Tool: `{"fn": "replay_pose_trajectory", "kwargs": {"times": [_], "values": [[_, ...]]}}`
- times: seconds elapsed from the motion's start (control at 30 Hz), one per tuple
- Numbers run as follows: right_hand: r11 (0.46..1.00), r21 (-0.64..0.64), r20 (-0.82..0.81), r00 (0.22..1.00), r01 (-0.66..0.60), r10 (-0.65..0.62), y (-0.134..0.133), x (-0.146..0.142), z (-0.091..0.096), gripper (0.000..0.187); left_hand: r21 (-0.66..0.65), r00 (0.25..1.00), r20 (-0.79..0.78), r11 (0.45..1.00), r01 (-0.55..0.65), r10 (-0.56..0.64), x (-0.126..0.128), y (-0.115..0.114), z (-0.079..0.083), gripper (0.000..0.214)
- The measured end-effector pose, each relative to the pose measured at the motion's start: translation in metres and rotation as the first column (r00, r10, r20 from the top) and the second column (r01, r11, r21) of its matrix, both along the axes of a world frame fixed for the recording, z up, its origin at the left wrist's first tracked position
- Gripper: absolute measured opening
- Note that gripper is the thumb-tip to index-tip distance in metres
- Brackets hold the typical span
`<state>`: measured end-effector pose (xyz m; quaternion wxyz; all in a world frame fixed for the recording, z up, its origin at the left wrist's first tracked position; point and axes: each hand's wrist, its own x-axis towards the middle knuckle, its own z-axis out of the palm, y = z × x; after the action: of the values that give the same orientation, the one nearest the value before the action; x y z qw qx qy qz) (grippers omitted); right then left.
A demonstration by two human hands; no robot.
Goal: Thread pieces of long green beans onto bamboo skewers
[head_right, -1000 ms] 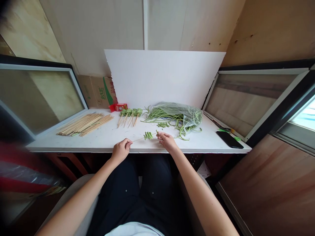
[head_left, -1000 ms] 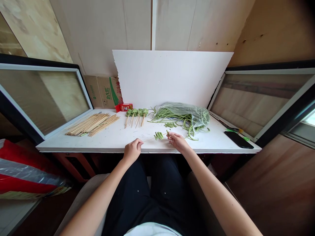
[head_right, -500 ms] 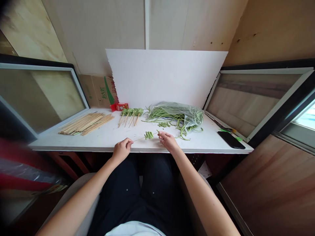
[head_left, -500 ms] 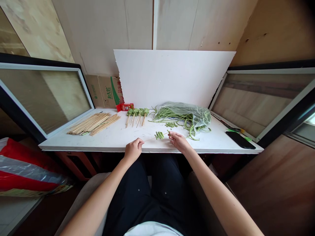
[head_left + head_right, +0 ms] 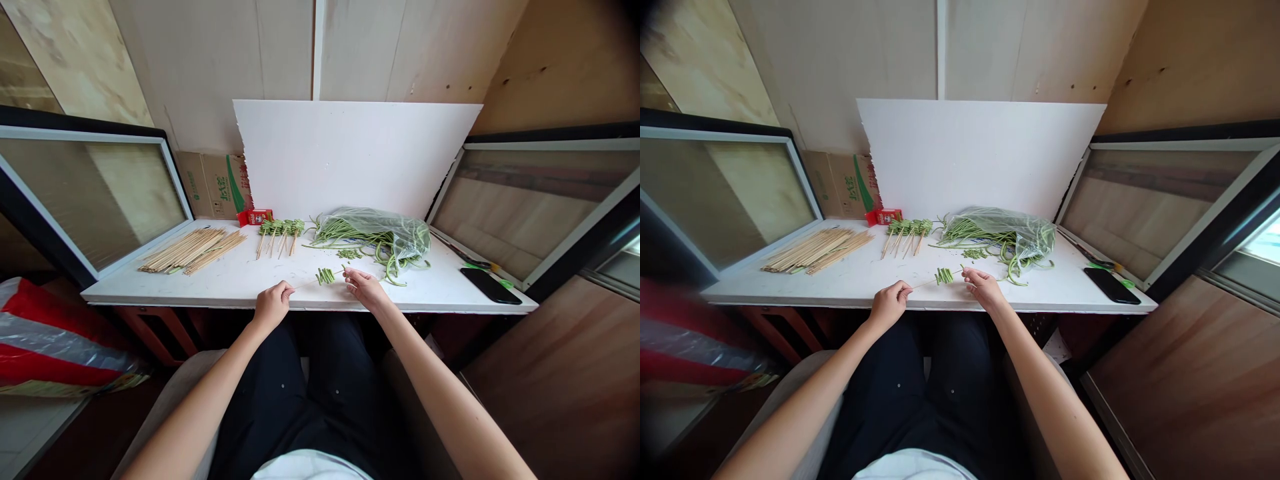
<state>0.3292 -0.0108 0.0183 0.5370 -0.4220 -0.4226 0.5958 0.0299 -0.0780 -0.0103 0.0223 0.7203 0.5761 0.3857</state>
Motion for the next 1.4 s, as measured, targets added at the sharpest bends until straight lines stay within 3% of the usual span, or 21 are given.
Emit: {"fn": "replay_pose_trajectory", "kwargs": {"times": [0.73,1.4], "values": [[0.997,0.075,0.087,0.996,0.017,-0.023,-0.010,-0.008,0.004,0.041,-0.009,1.000,0.010,1.000,0.001,0.000,0.005,-0.002,-0.003,0.025],[0.991,0.108,0.128,0.988,0.077,-0.091,-0.006,-0.019,-0.010,0.039,-0.004,0.999,0.034,1.000,-0.006,0.006,0.017,-0.006,-0.004,0.027]]}}
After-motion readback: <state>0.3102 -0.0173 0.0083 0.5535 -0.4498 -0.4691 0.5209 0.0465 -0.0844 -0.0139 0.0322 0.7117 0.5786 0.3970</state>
